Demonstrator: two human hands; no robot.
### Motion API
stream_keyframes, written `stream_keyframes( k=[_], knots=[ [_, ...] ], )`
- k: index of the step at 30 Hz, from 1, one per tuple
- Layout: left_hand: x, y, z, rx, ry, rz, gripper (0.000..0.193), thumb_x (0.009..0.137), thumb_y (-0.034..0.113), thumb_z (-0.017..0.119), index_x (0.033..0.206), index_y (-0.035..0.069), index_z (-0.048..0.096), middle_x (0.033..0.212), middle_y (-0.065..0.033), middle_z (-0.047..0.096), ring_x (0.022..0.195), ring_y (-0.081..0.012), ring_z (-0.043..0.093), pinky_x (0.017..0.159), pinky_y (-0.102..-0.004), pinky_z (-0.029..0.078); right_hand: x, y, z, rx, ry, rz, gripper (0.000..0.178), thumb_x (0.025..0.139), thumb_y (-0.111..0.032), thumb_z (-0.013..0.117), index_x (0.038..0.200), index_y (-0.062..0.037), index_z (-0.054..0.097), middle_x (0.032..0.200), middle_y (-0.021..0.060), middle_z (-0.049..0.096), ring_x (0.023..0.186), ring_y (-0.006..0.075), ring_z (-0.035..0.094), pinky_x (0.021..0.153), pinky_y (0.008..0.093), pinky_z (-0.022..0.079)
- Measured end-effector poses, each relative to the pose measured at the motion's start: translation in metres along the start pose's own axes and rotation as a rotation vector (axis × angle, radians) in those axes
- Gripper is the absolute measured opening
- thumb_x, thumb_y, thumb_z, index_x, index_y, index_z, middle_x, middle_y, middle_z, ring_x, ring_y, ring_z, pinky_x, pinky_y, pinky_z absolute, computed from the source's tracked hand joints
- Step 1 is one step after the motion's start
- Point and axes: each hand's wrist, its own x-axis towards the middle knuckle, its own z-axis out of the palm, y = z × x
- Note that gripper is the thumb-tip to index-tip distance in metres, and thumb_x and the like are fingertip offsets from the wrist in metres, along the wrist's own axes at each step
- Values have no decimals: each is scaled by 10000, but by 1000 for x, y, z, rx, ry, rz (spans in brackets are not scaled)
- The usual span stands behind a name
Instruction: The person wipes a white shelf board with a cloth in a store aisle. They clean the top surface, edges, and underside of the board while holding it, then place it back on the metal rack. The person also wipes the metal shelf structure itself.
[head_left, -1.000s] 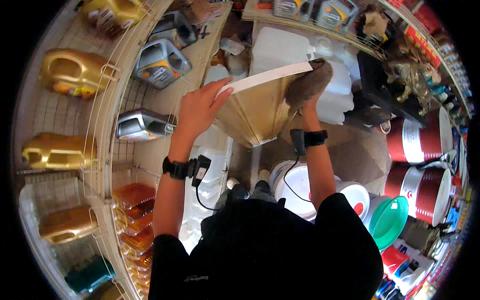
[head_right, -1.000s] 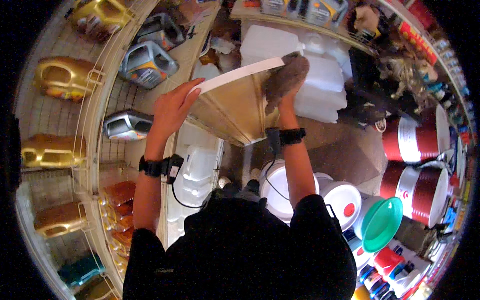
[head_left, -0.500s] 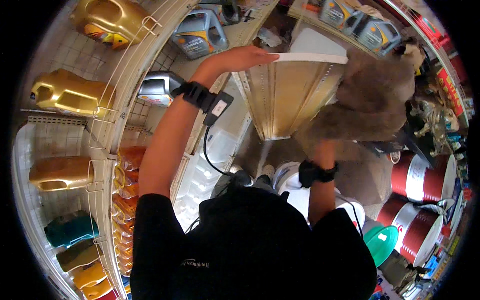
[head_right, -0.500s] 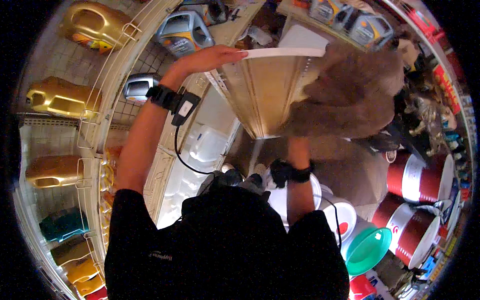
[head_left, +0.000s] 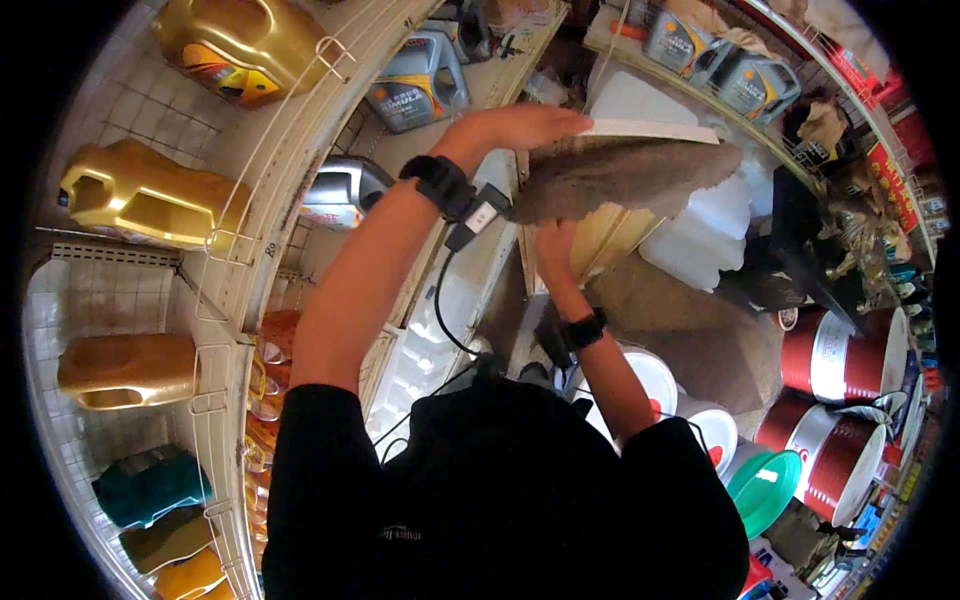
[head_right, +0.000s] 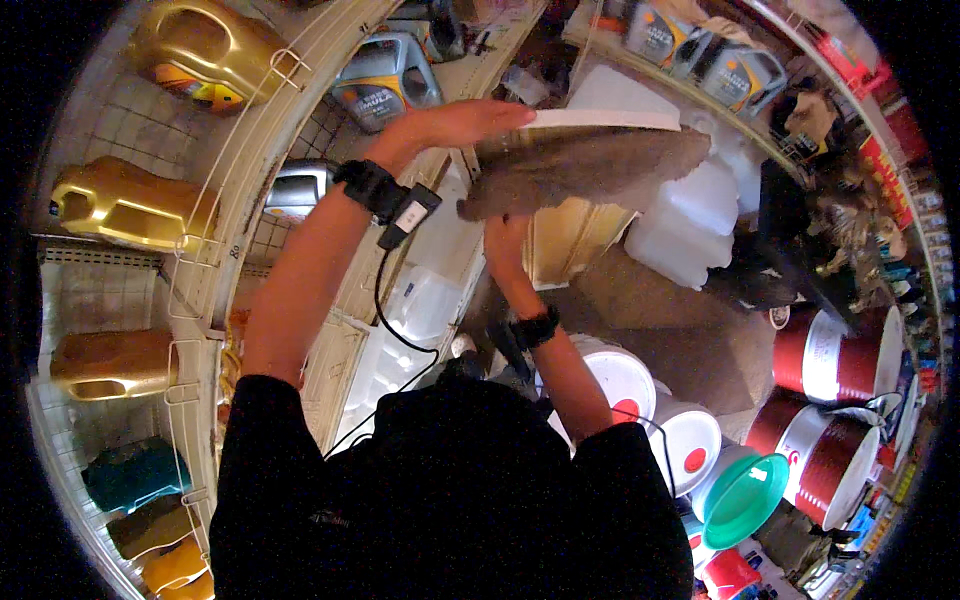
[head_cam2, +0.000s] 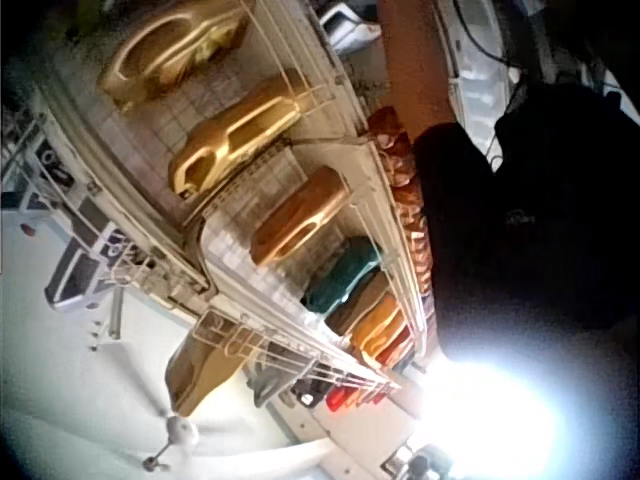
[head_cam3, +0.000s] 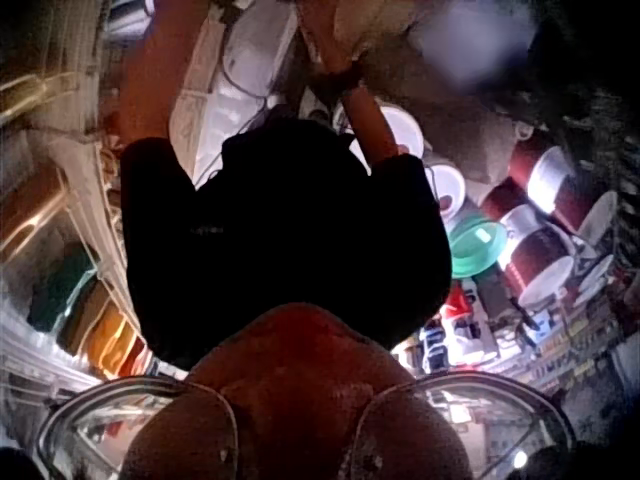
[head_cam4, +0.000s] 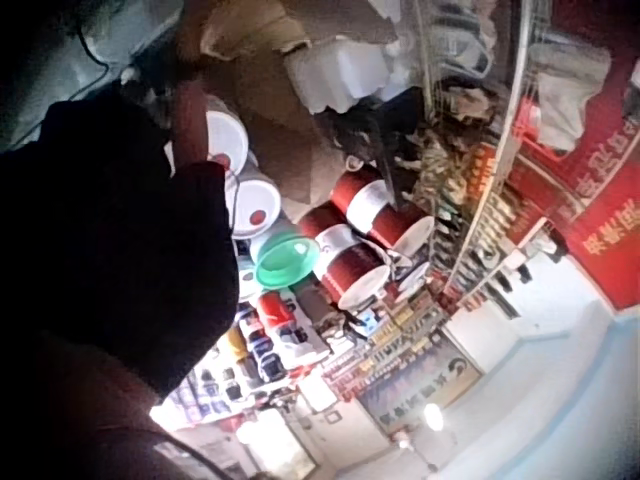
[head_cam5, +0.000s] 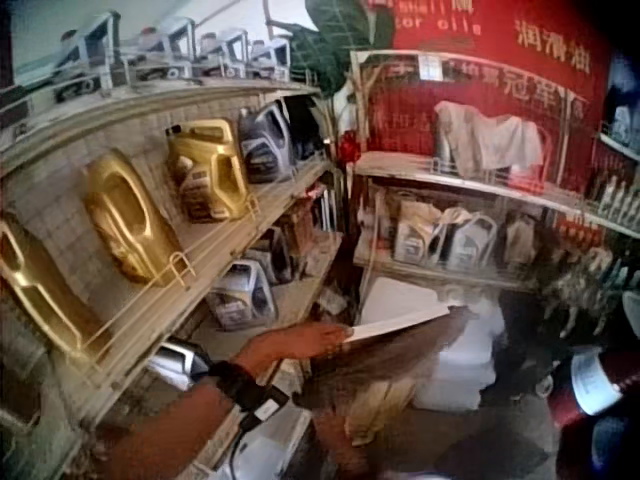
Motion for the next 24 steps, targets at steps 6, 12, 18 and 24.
stream_keyframes(
  k=[6,12,18,24],
  knots=[
    [14,-12,3,73,134,77,655,934,581,350,1295,55,496,1328,-132,502,1229,-250,455,1045,-344,316,-52,54,-40,384,-214,209,370,932,-245,477,1243,-46,487,1194,121,544,1091,250,508,964,368,391],
    [11,-11,3,157,192,84,684,901,638,308,1261,106,545,1261,-160,550,1166,-349,505,994,-402,366,-43,22,-102,860,-216,777,465,911,-117,530,1343,-57,370,1324,79,454,1178,205,462,985,375,402],
    [18,-26,10,64,219,163,673,903,621,344,1255,83,545,1257,-166,552,1169,-337,503,988,-394,373,-17,-31,-85,672,-340,376,553,830,-138,641,1317,-37,400,1285,89,498,1140,211,504,934,347,440],
    [10,-19,15,44,249,213,594,935,544,357,1216,60,555,1219,-171,571,1138,-347,516,954,-394,394,41,-76,-18,-220,-190,-339,301,759,-53,612,1053,13,602,1032,138,645,960,240,610,827,332,466]
  ],
)
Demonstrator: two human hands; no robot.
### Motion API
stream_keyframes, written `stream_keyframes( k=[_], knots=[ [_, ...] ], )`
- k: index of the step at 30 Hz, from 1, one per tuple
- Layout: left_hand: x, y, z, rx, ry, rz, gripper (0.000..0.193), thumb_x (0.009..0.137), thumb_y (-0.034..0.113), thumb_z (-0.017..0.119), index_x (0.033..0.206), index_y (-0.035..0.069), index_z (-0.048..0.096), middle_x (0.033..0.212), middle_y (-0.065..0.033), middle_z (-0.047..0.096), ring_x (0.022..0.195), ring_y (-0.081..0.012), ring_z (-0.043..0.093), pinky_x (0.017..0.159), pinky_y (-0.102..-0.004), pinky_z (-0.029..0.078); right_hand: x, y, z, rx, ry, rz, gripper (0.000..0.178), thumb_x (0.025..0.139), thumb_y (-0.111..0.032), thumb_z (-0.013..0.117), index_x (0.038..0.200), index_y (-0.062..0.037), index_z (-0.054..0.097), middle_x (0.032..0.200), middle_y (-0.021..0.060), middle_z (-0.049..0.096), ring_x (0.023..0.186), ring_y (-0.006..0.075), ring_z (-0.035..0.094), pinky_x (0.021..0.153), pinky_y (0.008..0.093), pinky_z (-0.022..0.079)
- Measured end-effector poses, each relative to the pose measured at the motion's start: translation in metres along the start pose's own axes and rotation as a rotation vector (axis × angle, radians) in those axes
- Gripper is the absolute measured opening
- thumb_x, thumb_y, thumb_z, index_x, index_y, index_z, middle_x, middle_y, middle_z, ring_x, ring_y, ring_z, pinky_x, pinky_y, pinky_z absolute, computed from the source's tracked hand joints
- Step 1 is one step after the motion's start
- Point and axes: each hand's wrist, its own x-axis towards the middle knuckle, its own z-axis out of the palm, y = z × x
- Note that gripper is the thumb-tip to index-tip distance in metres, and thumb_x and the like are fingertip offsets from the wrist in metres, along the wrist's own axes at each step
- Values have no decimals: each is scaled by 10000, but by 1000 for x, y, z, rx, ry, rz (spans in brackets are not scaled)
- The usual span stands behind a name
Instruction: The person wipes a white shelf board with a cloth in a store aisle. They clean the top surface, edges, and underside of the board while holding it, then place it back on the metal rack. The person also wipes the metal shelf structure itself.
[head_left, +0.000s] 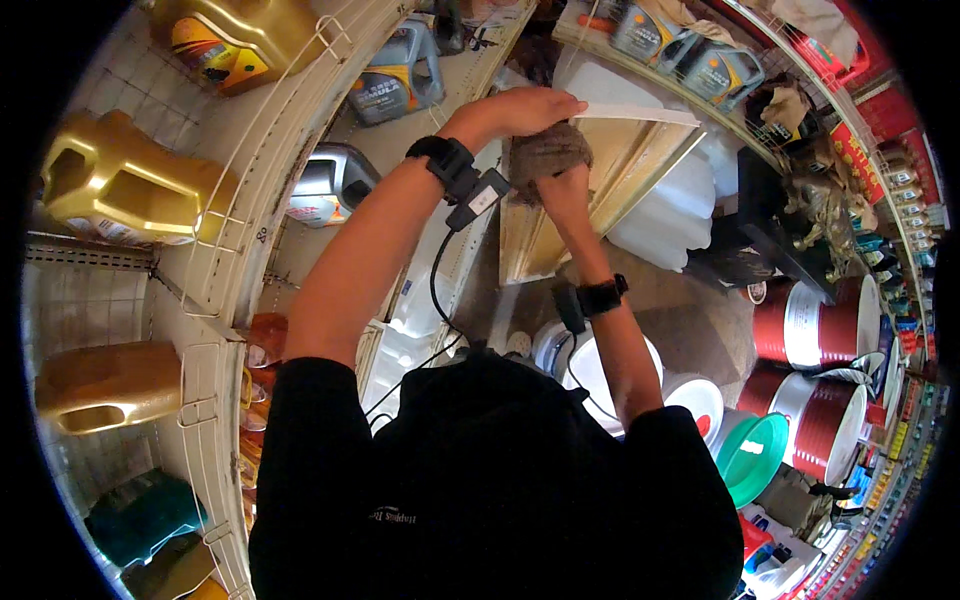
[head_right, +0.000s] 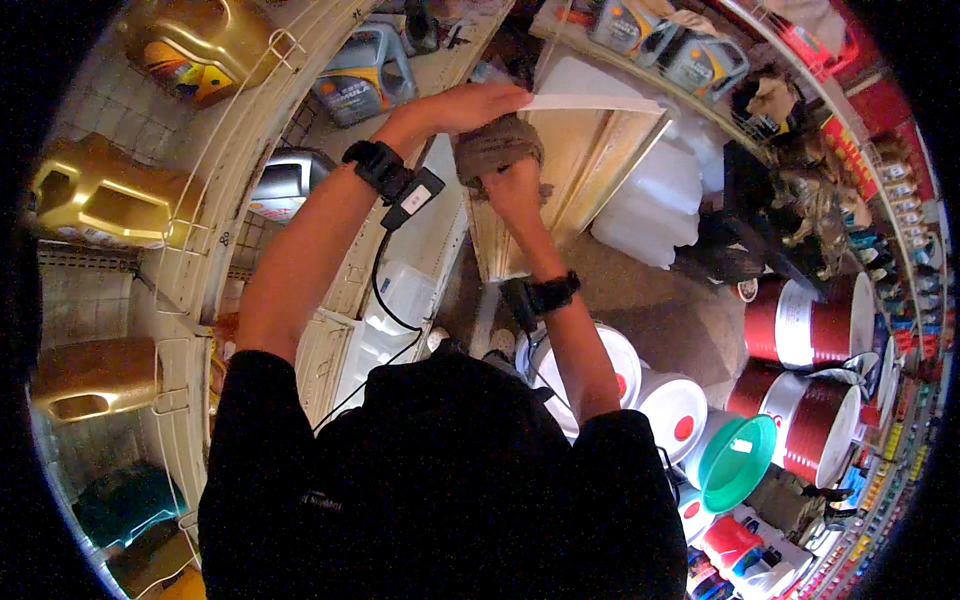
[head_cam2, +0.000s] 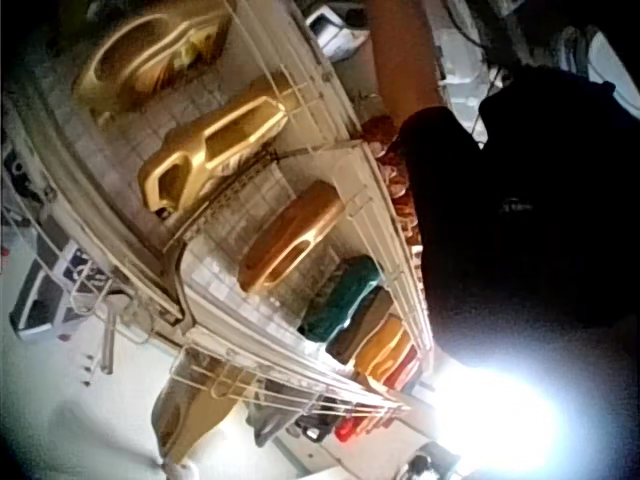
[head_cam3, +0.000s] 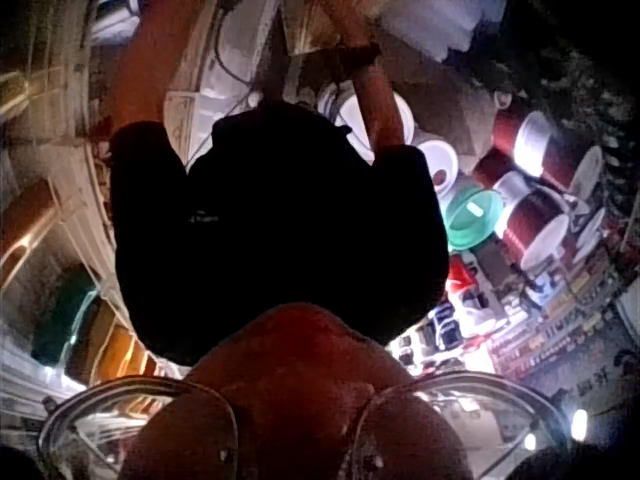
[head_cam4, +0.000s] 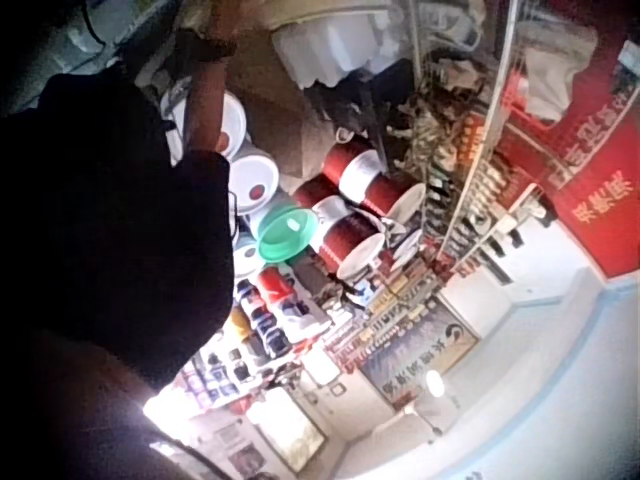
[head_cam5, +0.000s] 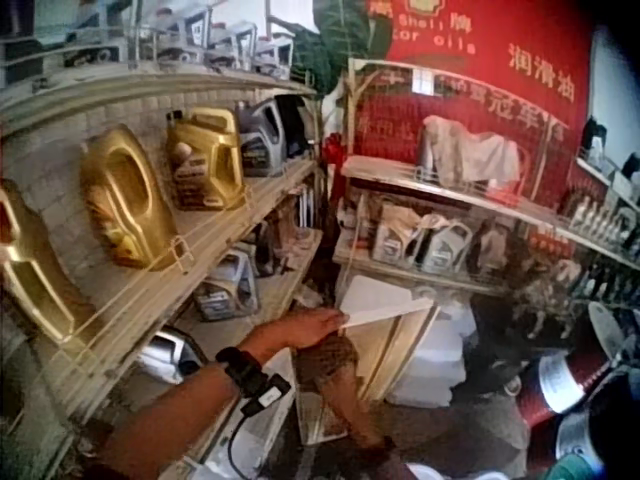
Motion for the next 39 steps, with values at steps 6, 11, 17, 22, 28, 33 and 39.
stream_keyframes(
  k=[6,11,17,22,28,33,39],
  knots=[
    [-11,14,-12,131,-40,-11,570,955,519,343,1287,81,496,1294,-132,514,1198,-302,476,1009,-367,354,1,-2,4,73,129,61,217,752,-70,619,950,13,645,926,156,676,853,293,648,772,359,487],
    [-9,6,-5,209,-2,-51,546,955,507,331,1248,88,521,1236,-151,539,1156,-335,491,983,-396,375,-37,-16,-23,-803,-293,511,327,772,-299,632,1004,-72,673,954,189,661,889,324,642,782,398,506],
    [-4,12,1,227,63,-24,514,954,490,328,1184,94,562,1207,-166,552,1114,-351,512,948,-426,398,-104,56,-98,-1041,-757,626,429,727,-366,661,1031,-63,644,1004,236,632,932,382,611,804,458,489],
    [-4,2,11,284,255,99,468,963,422,317,1058,73,613,1061,-180,610,984,-376,571,863,-462,437,-95,21,-138,-1060,-862,674,397,681,-368,696,893,-35,658,911,222,650,870,402,626,749,468,501],
    [-8,15,6,275,35,-66,375,989,302,388,1191,14,518,1173,-136,536,995,-295,555,873,-437,465,-89,18,-196,-1023,-857,396,415,690,-264,765,909,-27,503,831,191,611,809,378,594,678,438,449],
    [-32,56,-15,243,-114,-213,438,998,345,345,1233,3,487,1195,-151,524,1052,-332,518,931,-450,428,-62,-51,-171,-848,-826,514,363,667,-78,753,893,-41,471,830,165,579,824,336,577,688,387,448],
    [1,-5,23,271,216,56,452,951,437,337,1085,116,627,1073,-157,619,978,-357,584,850,-453,450,-35,-91,-159,-217,-1027,519,340,639,56,694,829,-66,439,789,-11,439,772,121,448,672,257,389]
  ],
)
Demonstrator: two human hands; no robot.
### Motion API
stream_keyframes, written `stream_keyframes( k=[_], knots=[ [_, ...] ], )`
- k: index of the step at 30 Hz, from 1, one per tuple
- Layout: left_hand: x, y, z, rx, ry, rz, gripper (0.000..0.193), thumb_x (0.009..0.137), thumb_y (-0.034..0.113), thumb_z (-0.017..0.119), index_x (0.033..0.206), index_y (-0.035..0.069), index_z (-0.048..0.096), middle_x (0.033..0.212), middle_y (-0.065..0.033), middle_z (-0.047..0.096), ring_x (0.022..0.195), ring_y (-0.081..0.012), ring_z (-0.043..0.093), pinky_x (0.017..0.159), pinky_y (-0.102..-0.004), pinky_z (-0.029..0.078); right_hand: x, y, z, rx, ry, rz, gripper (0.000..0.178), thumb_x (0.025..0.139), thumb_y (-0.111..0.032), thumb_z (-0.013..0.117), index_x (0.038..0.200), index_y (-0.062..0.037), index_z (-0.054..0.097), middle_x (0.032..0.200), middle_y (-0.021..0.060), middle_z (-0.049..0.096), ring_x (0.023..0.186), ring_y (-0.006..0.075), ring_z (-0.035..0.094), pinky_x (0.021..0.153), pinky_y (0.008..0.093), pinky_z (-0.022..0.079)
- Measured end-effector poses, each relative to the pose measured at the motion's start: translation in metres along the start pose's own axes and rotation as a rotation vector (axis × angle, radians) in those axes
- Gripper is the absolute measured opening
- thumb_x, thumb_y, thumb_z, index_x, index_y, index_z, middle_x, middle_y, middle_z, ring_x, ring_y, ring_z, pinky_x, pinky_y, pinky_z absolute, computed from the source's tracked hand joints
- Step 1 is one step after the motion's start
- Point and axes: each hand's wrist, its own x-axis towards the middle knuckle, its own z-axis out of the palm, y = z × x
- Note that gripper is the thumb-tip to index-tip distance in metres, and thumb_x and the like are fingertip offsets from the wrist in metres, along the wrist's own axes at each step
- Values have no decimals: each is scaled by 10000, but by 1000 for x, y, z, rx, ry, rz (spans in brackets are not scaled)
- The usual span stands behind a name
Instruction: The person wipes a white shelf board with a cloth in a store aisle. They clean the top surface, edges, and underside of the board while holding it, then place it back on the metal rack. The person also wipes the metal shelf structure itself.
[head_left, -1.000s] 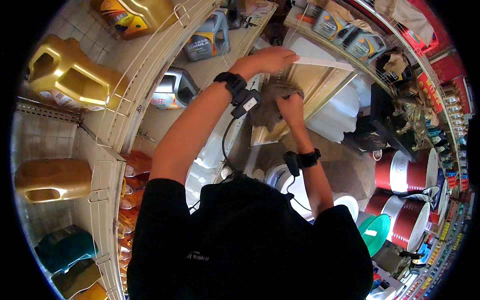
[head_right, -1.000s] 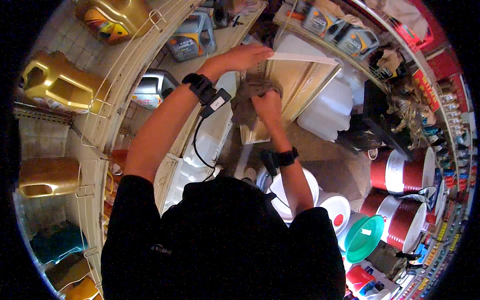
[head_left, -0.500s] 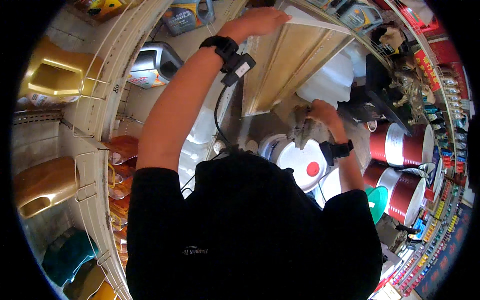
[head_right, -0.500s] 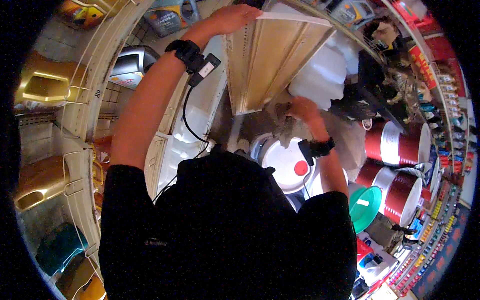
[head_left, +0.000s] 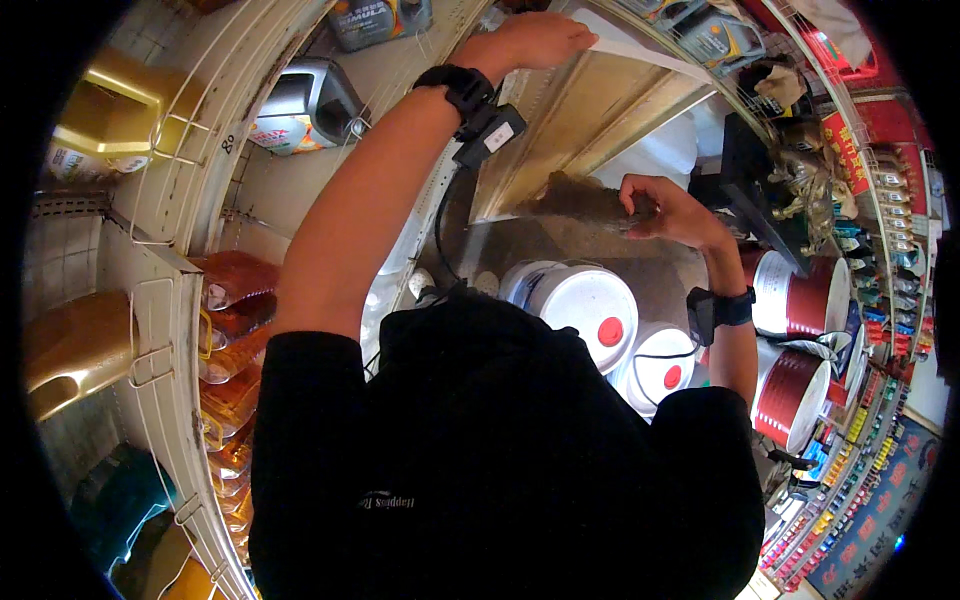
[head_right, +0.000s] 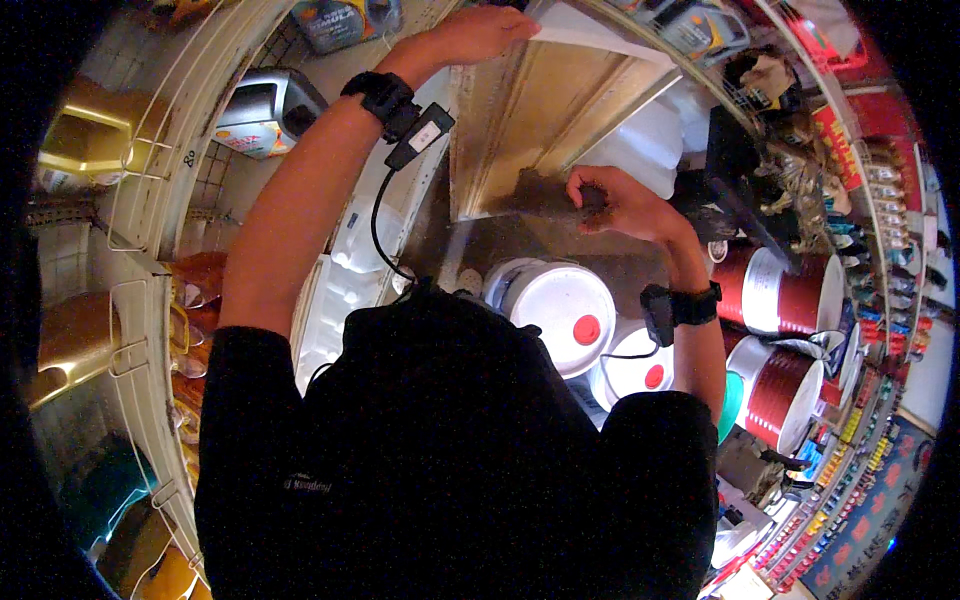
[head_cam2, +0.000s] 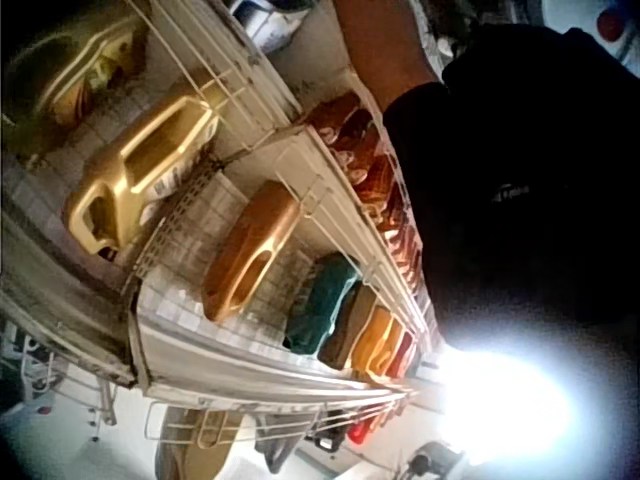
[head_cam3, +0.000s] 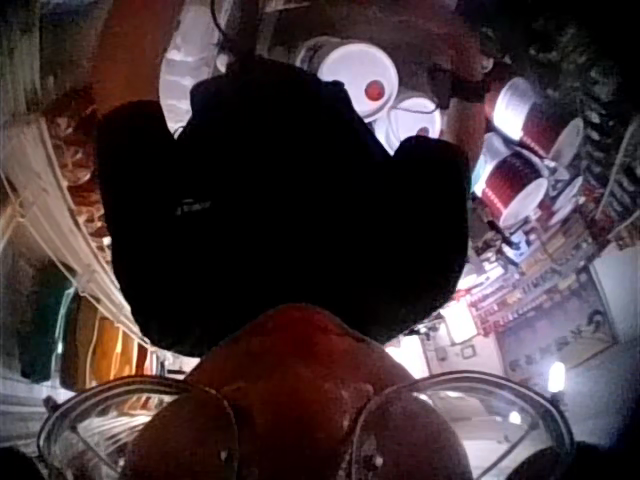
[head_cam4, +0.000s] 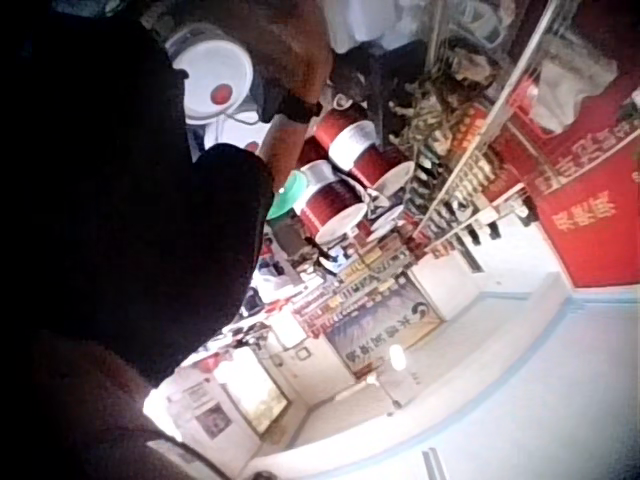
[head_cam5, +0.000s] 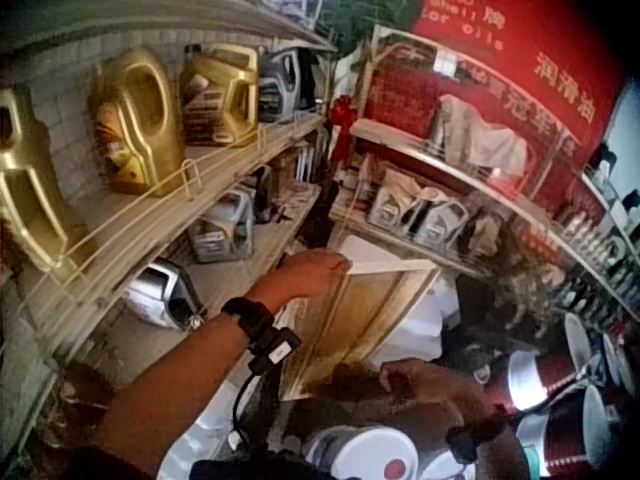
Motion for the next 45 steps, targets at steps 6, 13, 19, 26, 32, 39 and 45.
stream_keyframes(
  k=[6,13,19,26,32,39,45],
  knots=[
    [-6,9,-2,-32,-16,-9,443,944,446,344,1100,147,631,1096,-134,620,1010,-337,581,864,-455,444,9,-25,1,331,1,-78,283,622,26,674,726,-87,435,777,-26,401,760,76,399,648,225,331],
    [-10,5,0,-312,-1,204,308,935,283,466,1223,247,568,1286,-94,520,1245,-276,430,1012,-412,353,37,-57,-1,329,100,-259,225,653,93,579,749,-68,453,764,-7,416,735,85,420,616,237,335],
    [-21,1,-1,-509,-16,406,408,888,84,489,1279,202,507,1319,-107,499,1317,-327,341,1094,-420,270,75,-85,-34,-588,695,-586,348,651,95,547,956,-72,561,820,101,532,736,262,529,664,331,440],
    [-41,27,-8,-202,74,242,430,830,108,534,1258,86,511,1374,-72,445,1360,-284,271,1096,-416,250,98,-45,-42,-514,990,-600,305,720,16,600,1004,-85,552,879,93,553,830,297,591,689,360,499],
    [-59,45,-10,-41,165,167,369,823,188,601,1164,50,576,1363,-64,450,1353,-252,288,1106,-504,118,114,-26,-32,-419,1131,-360,203,793,-92,593,986,-85,531,811,126,607,715,328,607,642,385,491],
    [-86,88,0,169,567,94,179,792,206,659,930,95,636,1161,-15,543,1169,-214,443,1008,-506,195,117,-8,-45,-196,1051,-411,147,821,-105,556,946,-50,501,696,175,584,654,356,594,595,393,458],
    [-91,111,25,171,504,-15,188,805,178,641,947,73,575,985,-80,601,979,-261,542,878,-450,320,111,-2,-53,-96,878,-464,101,839,-66,516,911,-16,465,759,166,632,674,220,629,610,341,474]
  ],
)
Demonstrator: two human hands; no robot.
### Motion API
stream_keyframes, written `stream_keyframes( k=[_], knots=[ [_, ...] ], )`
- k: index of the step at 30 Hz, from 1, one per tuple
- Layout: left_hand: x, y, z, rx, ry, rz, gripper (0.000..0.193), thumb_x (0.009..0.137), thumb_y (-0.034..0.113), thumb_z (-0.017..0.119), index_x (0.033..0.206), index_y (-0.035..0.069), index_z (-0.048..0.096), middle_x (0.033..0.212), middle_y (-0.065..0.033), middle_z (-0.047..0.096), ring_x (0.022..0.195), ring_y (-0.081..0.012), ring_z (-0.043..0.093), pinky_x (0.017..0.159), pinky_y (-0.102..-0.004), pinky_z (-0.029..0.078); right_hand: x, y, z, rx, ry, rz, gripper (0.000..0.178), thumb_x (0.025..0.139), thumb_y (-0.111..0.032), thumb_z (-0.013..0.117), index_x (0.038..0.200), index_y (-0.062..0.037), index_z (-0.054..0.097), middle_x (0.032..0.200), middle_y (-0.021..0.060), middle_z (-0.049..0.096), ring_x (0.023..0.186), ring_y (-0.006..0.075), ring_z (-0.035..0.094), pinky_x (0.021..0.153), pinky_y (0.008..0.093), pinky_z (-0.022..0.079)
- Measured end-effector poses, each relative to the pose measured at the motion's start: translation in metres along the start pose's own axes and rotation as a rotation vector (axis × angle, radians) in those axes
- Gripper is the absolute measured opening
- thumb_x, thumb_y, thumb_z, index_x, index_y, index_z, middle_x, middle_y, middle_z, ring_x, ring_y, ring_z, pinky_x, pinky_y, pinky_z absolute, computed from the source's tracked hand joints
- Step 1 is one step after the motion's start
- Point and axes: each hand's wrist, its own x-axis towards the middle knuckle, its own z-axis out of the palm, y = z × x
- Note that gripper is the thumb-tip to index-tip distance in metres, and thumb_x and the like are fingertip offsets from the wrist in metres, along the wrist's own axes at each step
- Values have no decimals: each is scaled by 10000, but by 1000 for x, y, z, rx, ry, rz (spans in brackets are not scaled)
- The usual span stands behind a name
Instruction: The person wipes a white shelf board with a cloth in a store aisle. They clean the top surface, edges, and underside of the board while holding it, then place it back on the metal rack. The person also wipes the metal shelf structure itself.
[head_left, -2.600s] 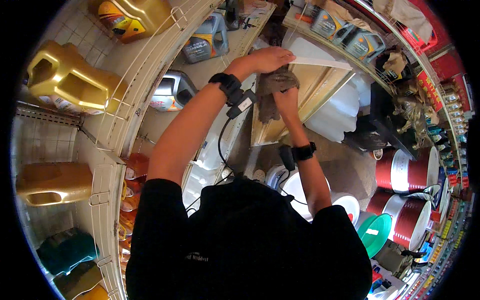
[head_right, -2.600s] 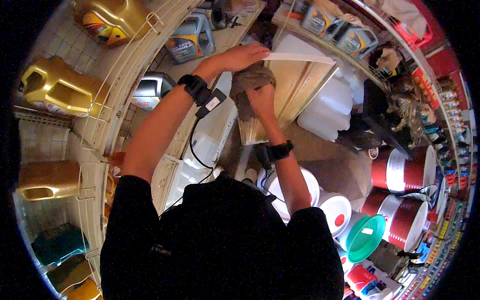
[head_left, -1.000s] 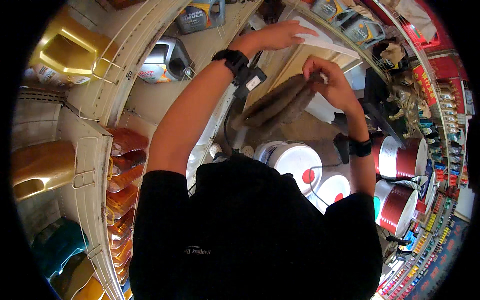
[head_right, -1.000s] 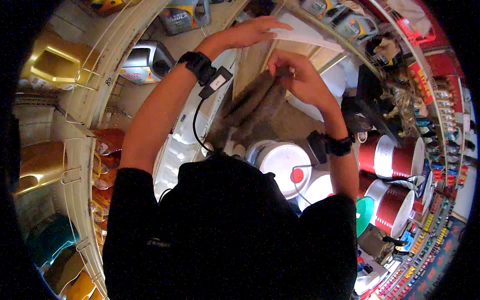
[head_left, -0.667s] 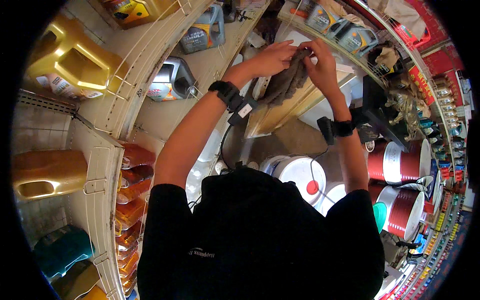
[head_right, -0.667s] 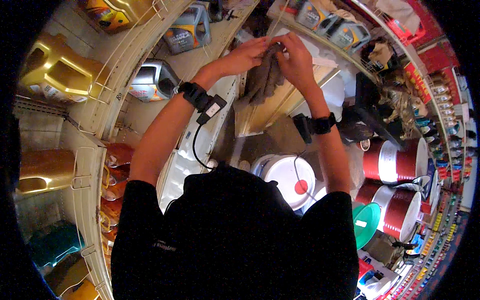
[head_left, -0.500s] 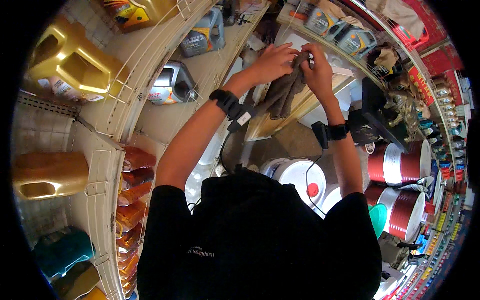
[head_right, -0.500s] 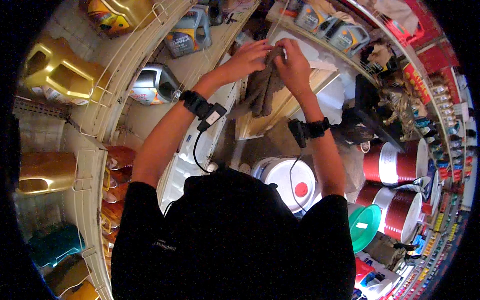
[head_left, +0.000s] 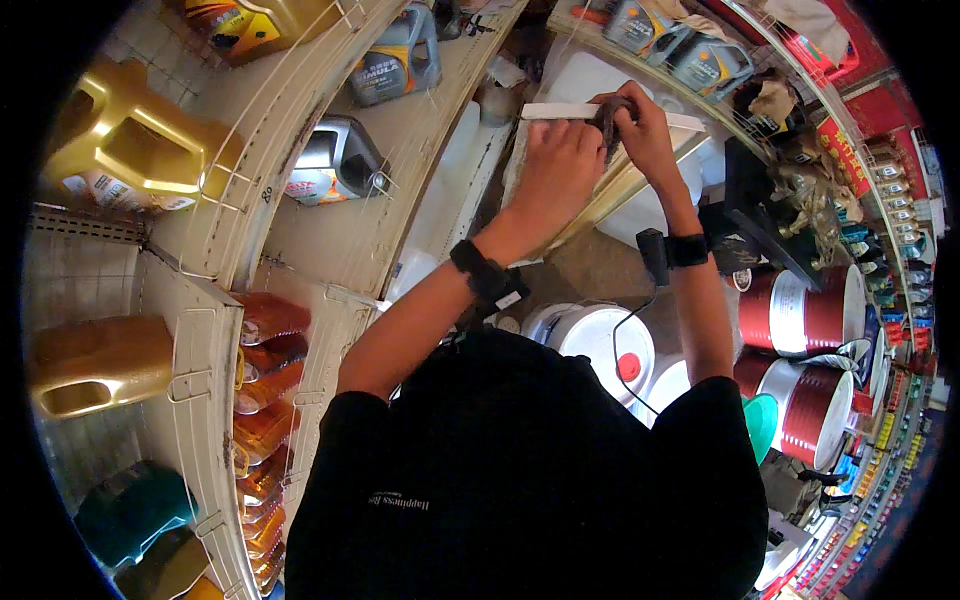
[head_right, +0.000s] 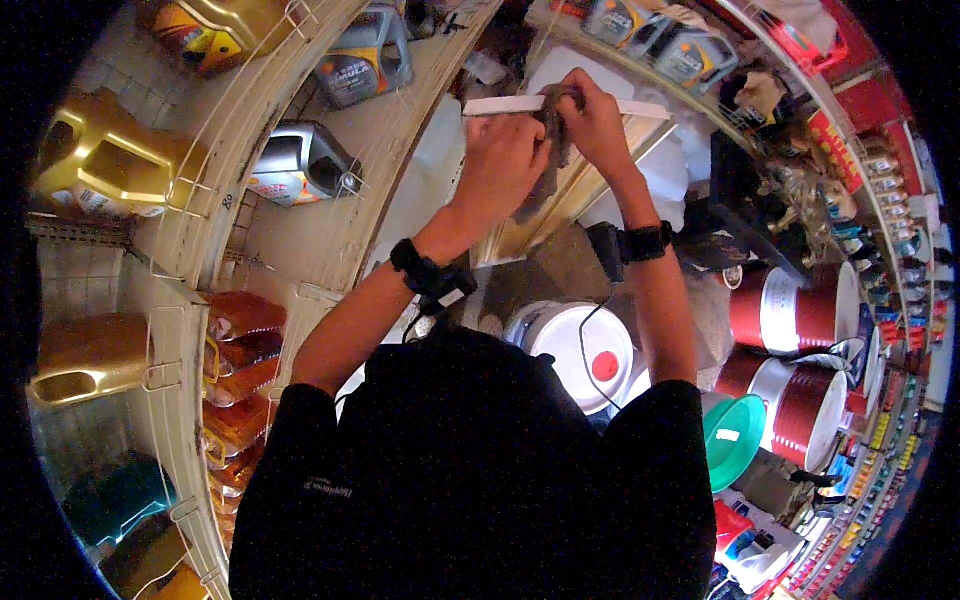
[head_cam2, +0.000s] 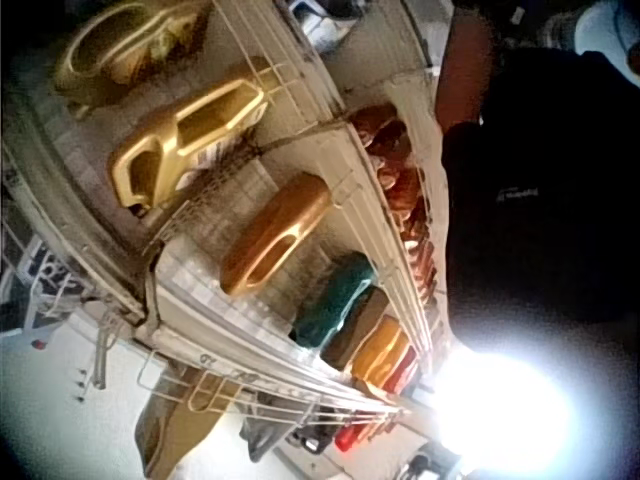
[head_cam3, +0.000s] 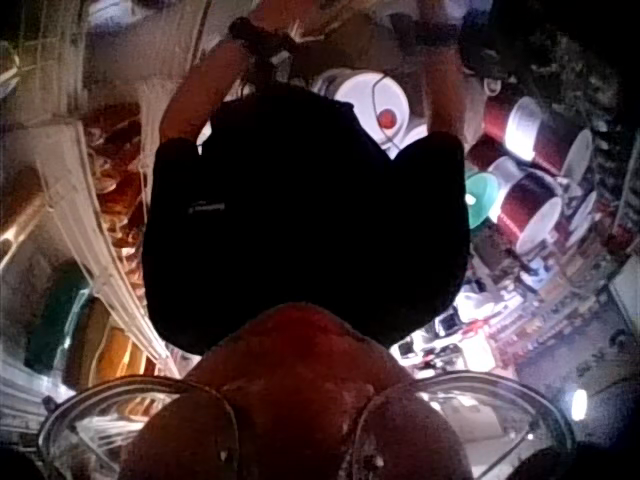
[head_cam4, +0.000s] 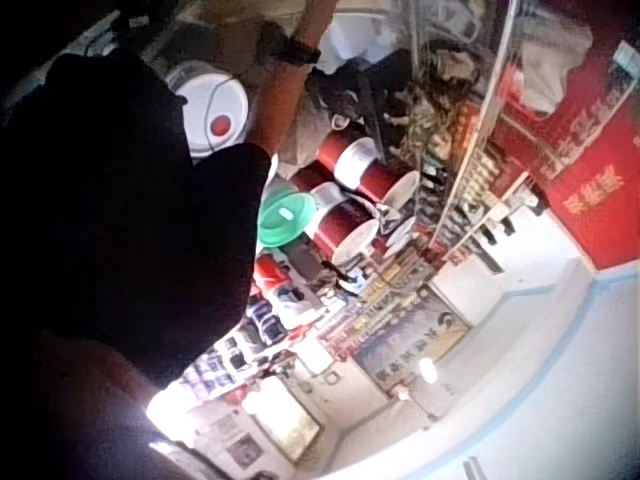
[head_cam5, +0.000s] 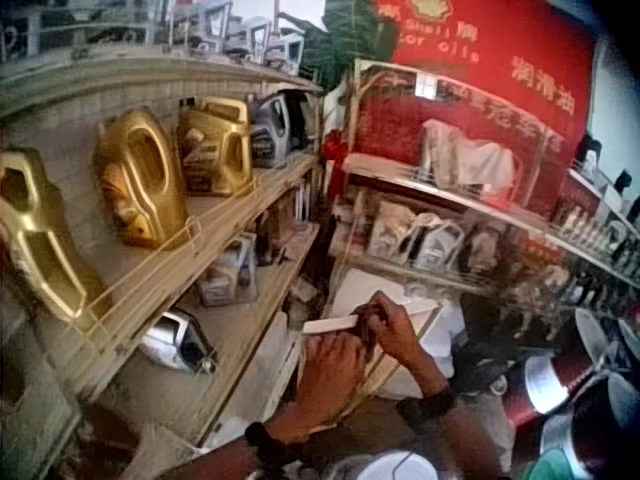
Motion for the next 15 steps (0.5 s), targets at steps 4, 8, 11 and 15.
stream_keyframes(
  k=[4,8,11,15],
  knots=[
    [-18,6,19,-360,-50,-179,260,829,171,626,1003,17,510,773,-179,608,728,-346,599,686,-441,448,-2,-7,-5,96,-47,16,44,862,-33,472,884,-6,446,910,131,684,791,168,639,698,294,493],
    [-52,-1,51,-431,-244,-415,265,843,179,625,982,-6,496,728,-184,613,641,-333,607,589,-429,472,0,-9,-6,108,-64,32,40,874,-24,459,890,0,430,975,123,684,859,163,634,763,284,485],
    [-70,-26,61,-583,-373,-363,286,878,192,589,1034,-15,467,707,-155,630,568,-256,602,553,-385,477,6,-6,2,108,-86,0,58,899,-11,400,882,-16,455,1008,80,666,811,100,565,714,239,464],
    [-66,-34,22,-764,-475,-547,251,916,176,533,1062,-10,449,661,-109,623,476,-173,545,479,-337,453,4,-3,-2,112,-78,24,59,910,-22,412,873,-14,457,1029,81,667,805,93,556,721,235,452]
  ],
)
